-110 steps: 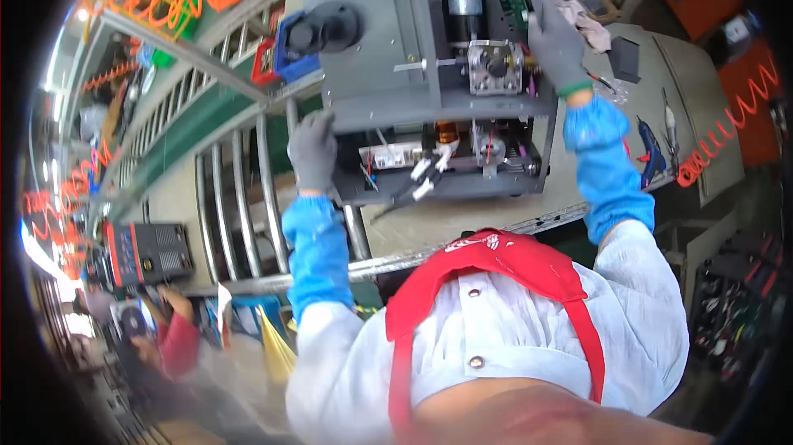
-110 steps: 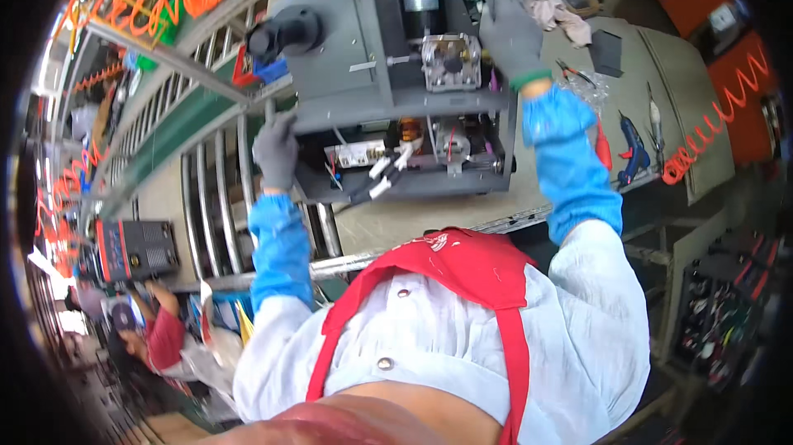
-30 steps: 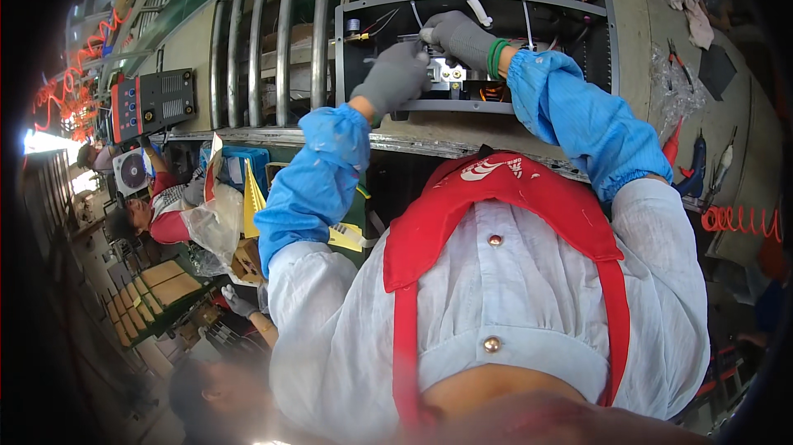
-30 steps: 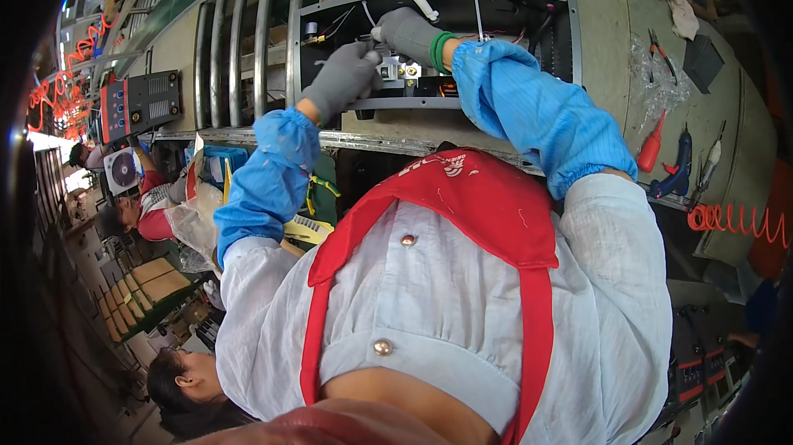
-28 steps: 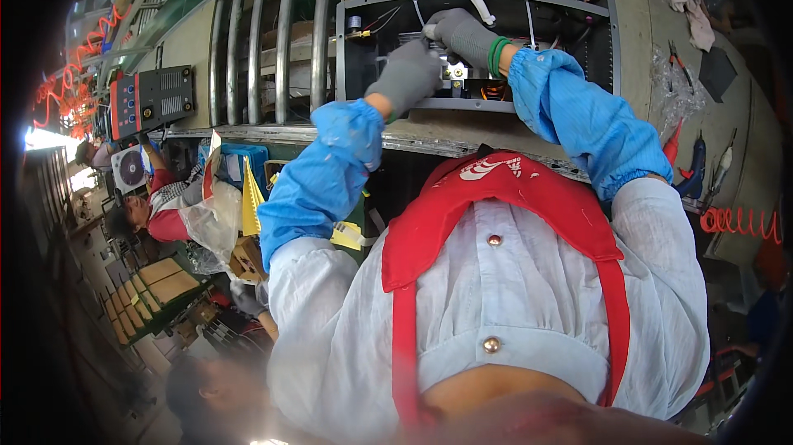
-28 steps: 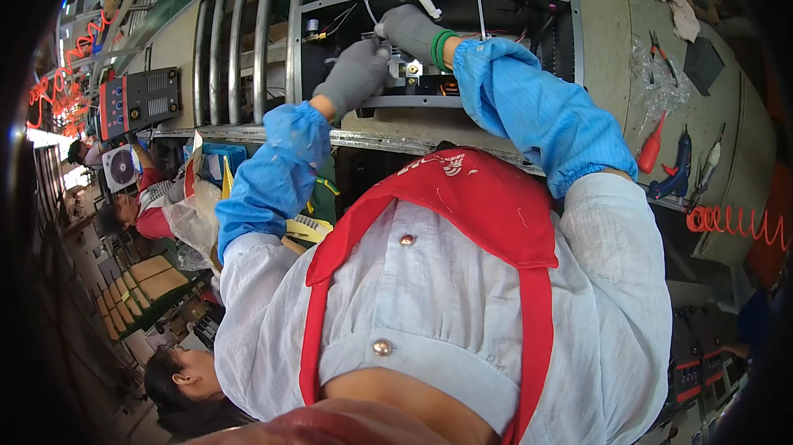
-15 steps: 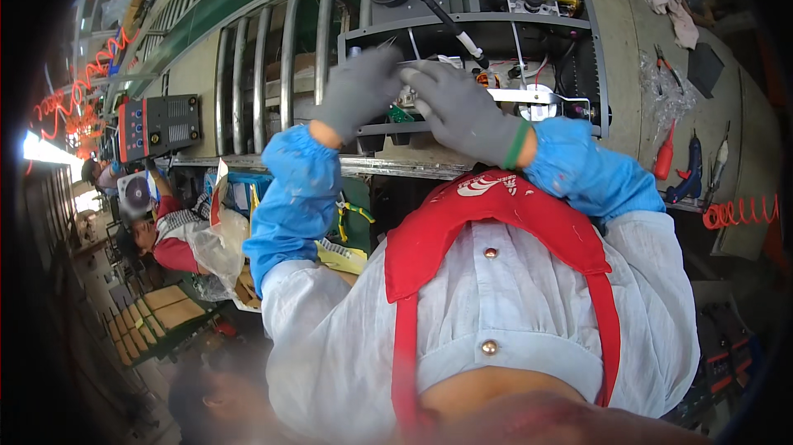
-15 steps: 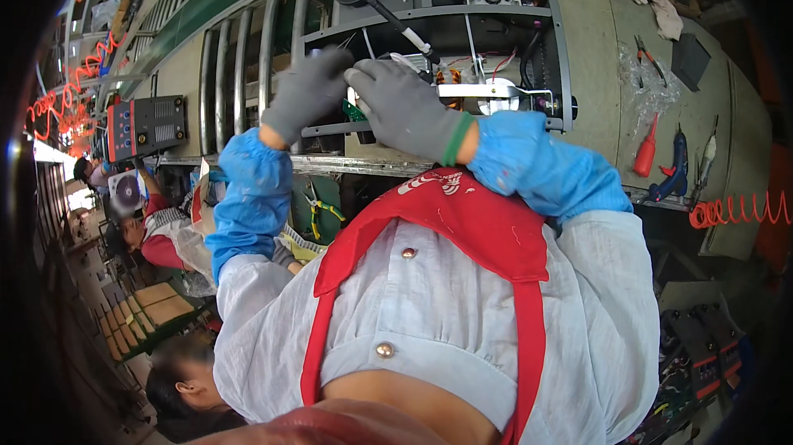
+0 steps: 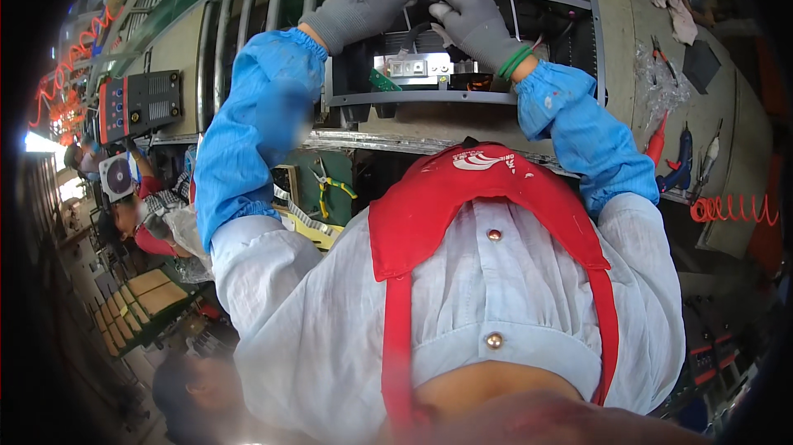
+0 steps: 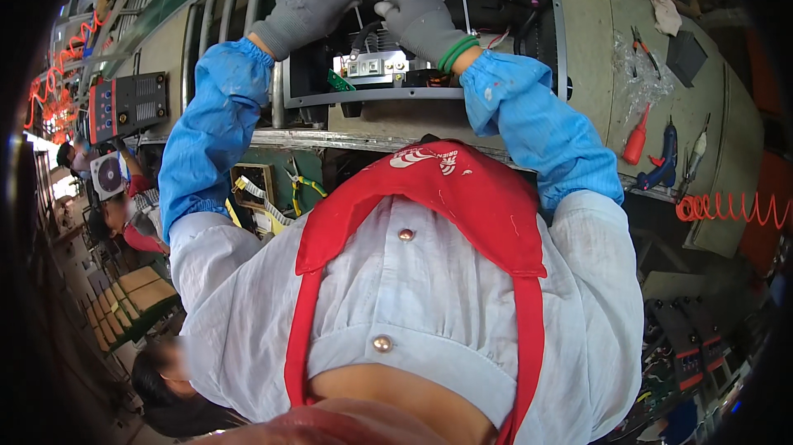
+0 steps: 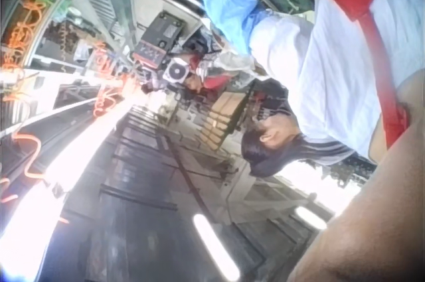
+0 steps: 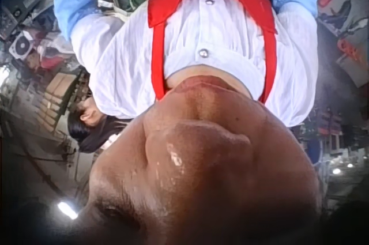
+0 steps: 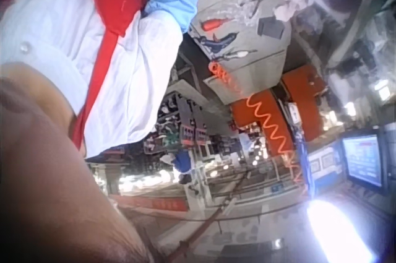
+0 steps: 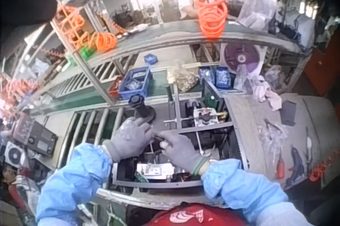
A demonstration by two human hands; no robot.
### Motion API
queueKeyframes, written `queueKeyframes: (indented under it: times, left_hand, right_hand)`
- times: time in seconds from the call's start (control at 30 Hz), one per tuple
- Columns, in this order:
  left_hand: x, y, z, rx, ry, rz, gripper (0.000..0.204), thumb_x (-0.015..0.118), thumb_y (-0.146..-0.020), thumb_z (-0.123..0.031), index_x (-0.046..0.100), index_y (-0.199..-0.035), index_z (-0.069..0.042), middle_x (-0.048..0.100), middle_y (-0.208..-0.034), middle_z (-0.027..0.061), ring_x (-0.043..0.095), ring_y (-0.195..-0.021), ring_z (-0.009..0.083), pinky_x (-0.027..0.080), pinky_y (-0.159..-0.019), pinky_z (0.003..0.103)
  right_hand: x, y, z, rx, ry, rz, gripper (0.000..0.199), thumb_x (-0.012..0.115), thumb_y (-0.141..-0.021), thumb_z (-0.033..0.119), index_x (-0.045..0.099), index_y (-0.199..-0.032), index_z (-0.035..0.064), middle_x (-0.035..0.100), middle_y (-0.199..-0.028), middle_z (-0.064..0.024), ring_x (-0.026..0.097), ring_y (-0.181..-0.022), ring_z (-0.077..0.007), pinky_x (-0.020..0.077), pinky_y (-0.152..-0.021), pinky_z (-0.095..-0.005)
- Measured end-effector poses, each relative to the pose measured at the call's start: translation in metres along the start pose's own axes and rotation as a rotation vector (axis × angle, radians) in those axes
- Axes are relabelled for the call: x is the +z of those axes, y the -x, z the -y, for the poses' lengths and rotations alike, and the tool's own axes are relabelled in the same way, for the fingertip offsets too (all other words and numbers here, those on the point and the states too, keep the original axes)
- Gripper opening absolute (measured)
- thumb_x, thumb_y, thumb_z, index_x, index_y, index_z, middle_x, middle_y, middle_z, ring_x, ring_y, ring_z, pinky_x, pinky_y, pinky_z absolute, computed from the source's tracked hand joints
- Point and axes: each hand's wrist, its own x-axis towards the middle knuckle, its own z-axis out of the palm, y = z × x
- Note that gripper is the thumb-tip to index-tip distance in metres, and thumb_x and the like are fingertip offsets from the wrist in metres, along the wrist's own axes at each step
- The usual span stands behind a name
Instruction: Assembling internal components and wiring of an electronic device chassis at a factory workstation.
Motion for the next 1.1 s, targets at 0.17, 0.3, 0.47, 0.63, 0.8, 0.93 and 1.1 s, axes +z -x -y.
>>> queueKeyframes:
  times: [0.17,0.3,0.47,0.63,0.8,0.93,1.1]
  left_hand:
    - [0.034,0.041,-0.025,-0.428,0.707,0.118,0.029,0.05,-0.096,-0.032,0.058,-0.109,-0.007,0.065,-0.1,0.0168,0.062,-0.096,0.0379,0.048,-0.083,0.048]
    - [0.039,0.045,-0.045,-0.854,1.568,0.096,0.031,0.048,-0.099,-0.031,0.058,-0.102,-0.002,0.065,-0.087,0.0093,0.064,-0.084,0.024,0.05,-0.072,0.037]
    - [0.055,0.035,-0.059,-1.222,2.508,0.018,0.027,0.048,-0.101,-0.031,0.052,-0.084,-0.01,0.03,-0.058,-0.009,0.022,-0.043,0.003,0.016,-0.039,0.022]
    - [0.037,0.043,-0.056,-1.081,1.875,0.08,0.025,0.049,-0.099,-0.027,0.062,-0.096,-0.005,0.062,-0.076,0.0015,0.055,-0.058,0.0068,0.043,-0.049,0.02]
    - [0.014,0.083,-0.031,-0.893,1.537,0.261,0.032,0.051,-0.098,-0.026,0.062,-0.115,0.0,0.069,-0.085,0.007,0.065,-0.072,0.0114,0.052,-0.06,0.023]
    - [0.013,0.077,-0.051,-1.013,1.419,0.163,0.031,0.052,-0.096,-0.028,0.068,-0.102,-0.002,0.07,-0.079,0.0067,0.066,-0.071,0.0127,0.053,-0.061,0.027]
    - [0.051,0.051,-0.092,-1.076,0.908,0.022,0.029,0.06,-0.084,-0.028,0.072,-0.087,-0.003,0.068,-0.079,0.0176,0.068,-0.075,0.033,0.053,-0.071,0.044]
  right_hand:
    - [0.016,-0.02,0.002,-0.017,0.127,0.207,0.037,0.05,-0.092,0.038,0.068,-0.103,0.0086,0.067,-0.098,-0.016,0.064,-0.092,-0.0347,0.0489,-0.084,-0.0444]
    - [0.028,-0.037,-0.012,-0.027,0.156,0.406,0.044,0.047,-0.094,0.045,0.067,-0.101,0.0065,0.067,-0.094,-0.0171,0.065,-0.087,-0.0322,0.0497,-0.081,-0.0424]
    - [0.034,-0.052,-0.029,0.164,-0.076,0.593,0.049,0.047,-0.094,0.047,0.066,-0.107,0.0036,0.066,-0.085,-0.0119,0.063,-0.069,-0.0196,0.0514,-0.057,-0.0326]
    - [0.032,-0.055,-0.042,0.211,-0.268,0.713,0.038,0.052,-0.097,0.037,0.065,-0.107,0.0029,0.065,-0.091,-0.0026,0.055,-0.08,-0.0091,0.0456,-0.069,-0.0246]
    - [0.023,-0.053,-0.027,0.227,-0.32,0.662,0.037,0.055,-0.096,0.038,0.066,-0.106,0.0043,0.061,-0.088,-0.0005,0.049,-0.073,-0.0073,0.0394,-0.064,-0.0236]
    - [0.023,-0.051,-0.017,0.398,-0.329,0.682,0.037,0.054,-0.096,0.04,0.068,-0.103,0.0065,0.058,-0.079,0.0034,0.044,-0.06,-0.0038,0.0349,-0.053,-0.0199]
    - [0.034,-0.045,-0.016,0.554,-0.481,0.612,0.036,0.055,-0.098,0.035,0.067,-0.107,0.002,0.066,-0.093,-0.0006,0.056,-0.081,-0.0061,0.0449,-0.073,-0.0226]
